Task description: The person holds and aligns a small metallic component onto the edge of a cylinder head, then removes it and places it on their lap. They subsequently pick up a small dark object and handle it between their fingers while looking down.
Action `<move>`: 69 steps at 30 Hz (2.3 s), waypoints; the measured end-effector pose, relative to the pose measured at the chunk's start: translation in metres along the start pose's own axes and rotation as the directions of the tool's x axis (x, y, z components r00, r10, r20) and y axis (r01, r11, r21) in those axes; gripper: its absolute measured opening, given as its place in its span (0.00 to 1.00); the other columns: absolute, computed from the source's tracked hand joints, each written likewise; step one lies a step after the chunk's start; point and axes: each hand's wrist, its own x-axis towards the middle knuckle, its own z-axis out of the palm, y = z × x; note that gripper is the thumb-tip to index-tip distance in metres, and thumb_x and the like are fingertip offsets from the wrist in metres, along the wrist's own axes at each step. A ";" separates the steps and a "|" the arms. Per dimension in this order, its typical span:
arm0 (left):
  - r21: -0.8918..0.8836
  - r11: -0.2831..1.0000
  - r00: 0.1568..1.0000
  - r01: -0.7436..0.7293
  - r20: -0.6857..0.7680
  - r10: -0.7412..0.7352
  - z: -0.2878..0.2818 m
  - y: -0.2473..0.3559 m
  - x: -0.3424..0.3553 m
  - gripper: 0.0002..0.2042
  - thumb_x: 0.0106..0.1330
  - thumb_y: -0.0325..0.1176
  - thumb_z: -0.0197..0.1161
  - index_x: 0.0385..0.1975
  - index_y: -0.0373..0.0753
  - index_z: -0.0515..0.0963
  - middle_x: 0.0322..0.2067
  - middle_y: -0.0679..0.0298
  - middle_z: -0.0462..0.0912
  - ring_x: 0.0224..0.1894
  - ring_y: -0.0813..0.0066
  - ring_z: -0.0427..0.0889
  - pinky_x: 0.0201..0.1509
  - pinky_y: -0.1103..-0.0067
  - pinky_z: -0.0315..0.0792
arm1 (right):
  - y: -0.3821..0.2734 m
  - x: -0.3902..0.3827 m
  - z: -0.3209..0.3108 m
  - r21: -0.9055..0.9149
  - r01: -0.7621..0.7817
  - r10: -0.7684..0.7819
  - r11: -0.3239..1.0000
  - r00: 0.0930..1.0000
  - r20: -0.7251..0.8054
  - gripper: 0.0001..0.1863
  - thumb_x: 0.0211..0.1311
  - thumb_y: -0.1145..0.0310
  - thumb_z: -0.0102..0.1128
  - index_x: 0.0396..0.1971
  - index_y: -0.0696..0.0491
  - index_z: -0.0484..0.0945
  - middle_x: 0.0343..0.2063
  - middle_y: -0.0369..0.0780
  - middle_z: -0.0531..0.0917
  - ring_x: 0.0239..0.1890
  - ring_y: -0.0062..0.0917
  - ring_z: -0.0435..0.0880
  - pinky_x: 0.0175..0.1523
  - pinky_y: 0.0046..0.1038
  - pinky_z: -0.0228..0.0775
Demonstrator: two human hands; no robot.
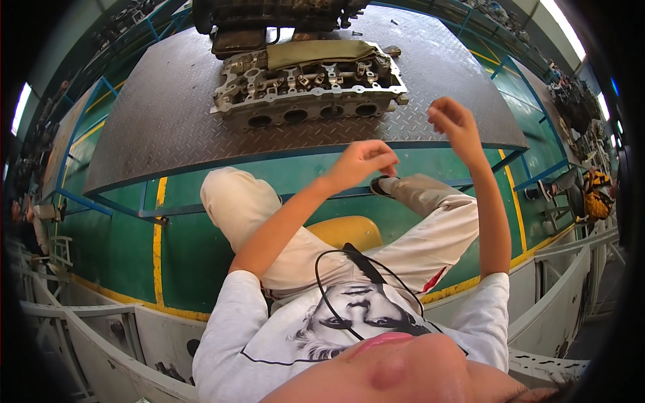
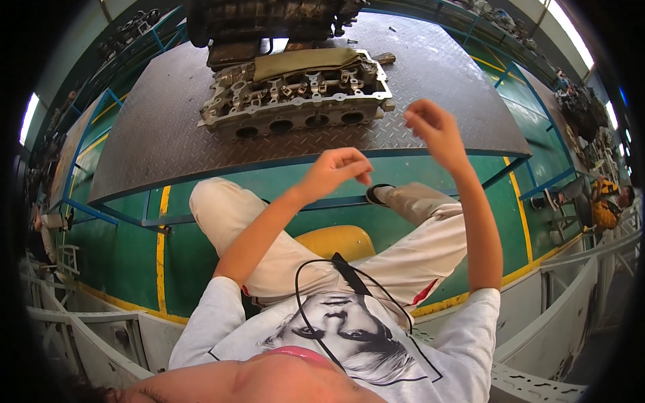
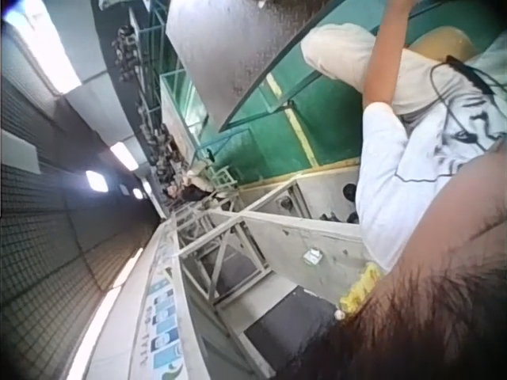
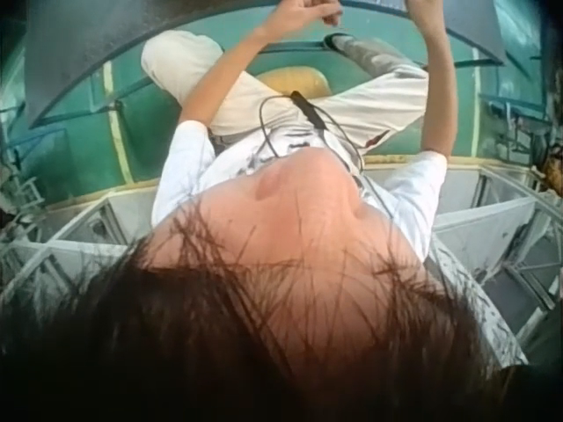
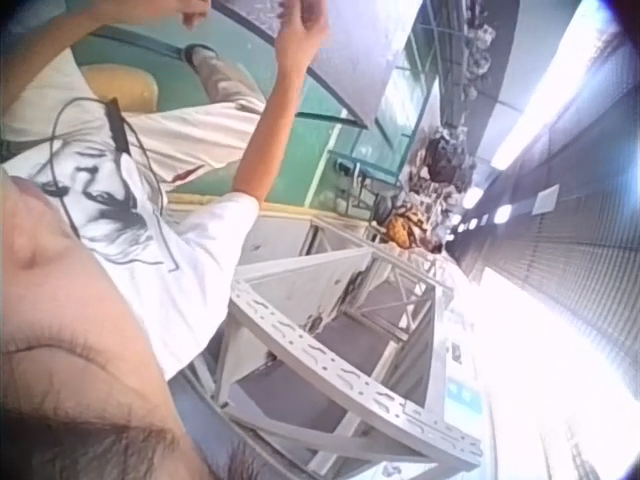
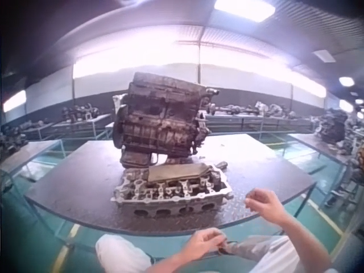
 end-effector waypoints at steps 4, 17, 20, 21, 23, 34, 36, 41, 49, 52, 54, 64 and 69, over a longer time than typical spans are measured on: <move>0.024 0.994 0.978 0.109 -0.184 -0.103 -0.048 -0.004 -0.031 0.11 0.67 0.37 0.54 0.35 0.34 0.75 0.27 0.68 0.77 0.25 0.85 0.72 0.30 0.87 0.66 | 0.055 0.011 -0.021 0.136 -0.058 0.081 0.989 0.982 -0.169 0.08 0.61 0.66 0.56 0.32 0.56 0.75 0.23 0.33 0.77 0.25 0.14 0.73 0.30 0.16 0.62; -0.052 0.954 0.881 0.297 -0.371 -0.294 -0.069 -0.009 -0.051 0.11 0.67 0.39 0.55 0.31 0.37 0.74 0.18 0.76 0.63 0.16 0.91 0.54 0.19 0.89 0.47 | 0.129 -0.003 -0.098 0.519 -0.142 0.364 0.843 0.861 -0.355 0.09 0.62 0.64 0.55 0.37 0.53 0.74 0.33 0.37 0.80 0.36 0.20 0.78 0.40 0.22 0.70; -0.040 0.951 0.891 0.307 -0.341 -0.301 -0.066 -0.008 -0.048 0.11 0.66 0.39 0.56 0.31 0.36 0.73 0.17 0.76 0.62 0.16 0.91 0.53 0.18 0.88 0.46 | 0.137 -0.026 -0.132 0.501 -0.132 0.387 0.856 0.805 -0.450 0.09 0.62 0.64 0.55 0.37 0.53 0.74 0.33 0.36 0.80 0.36 0.20 0.78 0.41 0.22 0.70; -0.036 0.950 0.896 0.311 -0.323 -0.305 -0.065 -0.008 -0.047 0.11 0.66 0.39 0.56 0.30 0.36 0.73 0.17 0.77 0.62 0.16 0.91 0.53 0.18 0.88 0.46 | 0.143 -0.033 -0.143 0.501 -0.142 0.404 0.854 0.788 -0.465 0.09 0.62 0.64 0.55 0.37 0.53 0.74 0.33 0.36 0.80 0.35 0.20 0.78 0.41 0.22 0.71; -0.029 0.941 0.896 0.336 -0.298 -0.329 -0.064 -0.008 -0.048 0.11 0.66 0.39 0.56 0.30 0.36 0.73 0.17 0.77 0.61 0.16 0.91 0.53 0.18 0.88 0.46 | 0.146 -0.047 -0.161 0.484 -0.155 0.423 0.861 0.748 -0.512 0.09 0.62 0.63 0.55 0.37 0.53 0.74 0.33 0.35 0.80 0.34 0.19 0.78 0.39 0.21 0.71; 0.256 0.882 0.916 0.397 -0.042 -0.400 -0.022 -0.029 -0.047 0.13 0.67 0.39 0.54 0.22 0.39 0.71 0.14 0.76 0.62 0.15 0.90 0.58 0.17 0.88 0.52 | 0.109 -0.108 -0.249 0.124 -0.358 0.357 0.925 0.713 -0.603 0.13 0.61 0.60 0.55 0.39 0.54 0.74 0.34 0.38 0.81 0.34 0.22 0.78 0.40 0.24 0.70; 0.146 0.869 0.880 0.473 -0.050 -0.471 -0.022 -0.032 -0.052 0.15 0.67 0.39 0.55 0.20 0.39 0.70 0.13 0.75 0.63 0.15 0.89 0.59 0.17 0.88 0.52 | 0.102 -0.108 -0.240 0.115 -0.356 0.349 0.927 0.710 -0.612 0.12 0.61 0.61 0.56 0.38 0.55 0.74 0.33 0.38 0.81 0.33 0.22 0.79 0.37 0.24 0.71; 0.185 0.866 0.874 0.465 0.059 -0.482 -0.001 -0.022 -0.049 0.17 0.66 0.40 0.57 0.16 0.38 0.69 0.12 0.74 0.67 0.14 0.89 0.62 0.16 0.89 0.55 | 0.080 -0.141 -0.250 -0.077 -0.548 0.444 0.833 0.745 -0.498 0.11 0.62 0.63 0.55 0.37 0.56 0.73 0.33 0.39 0.81 0.32 0.21 0.80 0.37 0.25 0.75; 0.172 0.872 0.862 0.458 0.154 -0.483 0.004 -0.021 -0.056 0.11 0.62 0.33 0.60 0.19 0.36 0.75 0.15 0.69 0.75 0.14 0.89 0.67 0.17 0.90 0.58 | 0.034 -0.157 -0.238 -0.301 -0.551 0.432 0.778 0.818 -0.380 0.11 0.63 0.65 0.54 0.35 0.58 0.72 0.32 0.39 0.81 0.32 0.22 0.81 0.37 0.24 0.74; 0.124 0.893 0.878 0.434 0.164 -0.449 0.002 -0.021 -0.055 0.08 0.62 0.30 0.60 0.22 0.34 0.76 0.17 0.67 0.77 0.15 0.88 0.68 0.18 0.90 0.59 | 0.017 -0.169 -0.248 -0.410 -0.538 0.381 0.737 0.831 -0.406 0.11 0.61 0.66 0.55 0.35 0.58 0.72 0.30 0.38 0.81 0.32 0.20 0.80 0.35 0.23 0.74; 0.095 0.904 0.888 0.417 0.170 -0.427 -0.002 -0.021 -0.056 0.07 0.61 0.29 0.60 0.24 0.33 0.77 0.17 0.66 0.77 0.16 0.87 0.69 0.19 0.90 0.60 | 0.014 -0.180 -0.248 -0.405 -0.594 0.408 0.695 0.790 -0.457 0.10 0.60 0.66 0.56 0.34 0.58 0.73 0.31 0.38 0.80 0.31 0.20 0.79 0.35 0.24 0.73; 0.138 0.881 0.824 0.453 0.313 -0.473 0.021 -0.028 -0.063 0.05 0.62 0.26 0.58 0.31 0.30 0.76 0.23 0.62 0.79 0.22 0.82 0.75 0.26 0.87 0.68 | -0.011 -0.224 -0.280 -0.635 -0.619 0.582 0.463 0.752 -0.310 0.15 0.56 0.61 0.59 0.37 0.57 0.75 0.32 0.37 0.79 0.33 0.23 0.76 0.39 0.27 0.68; 0.189 0.875 0.823 0.445 0.297 -0.483 0.021 -0.043 -0.060 0.06 0.63 0.25 0.57 0.33 0.28 0.76 0.24 0.61 0.80 0.23 0.80 0.77 0.27 0.86 0.70 | -0.023 -0.231 -0.286 -0.617 -0.652 0.567 0.441 0.735 -0.372 0.15 0.56 0.62 0.59 0.37 0.58 0.75 0.32 0.39 0.79 0.34 0.25 0.76 0.40 0.28 0.68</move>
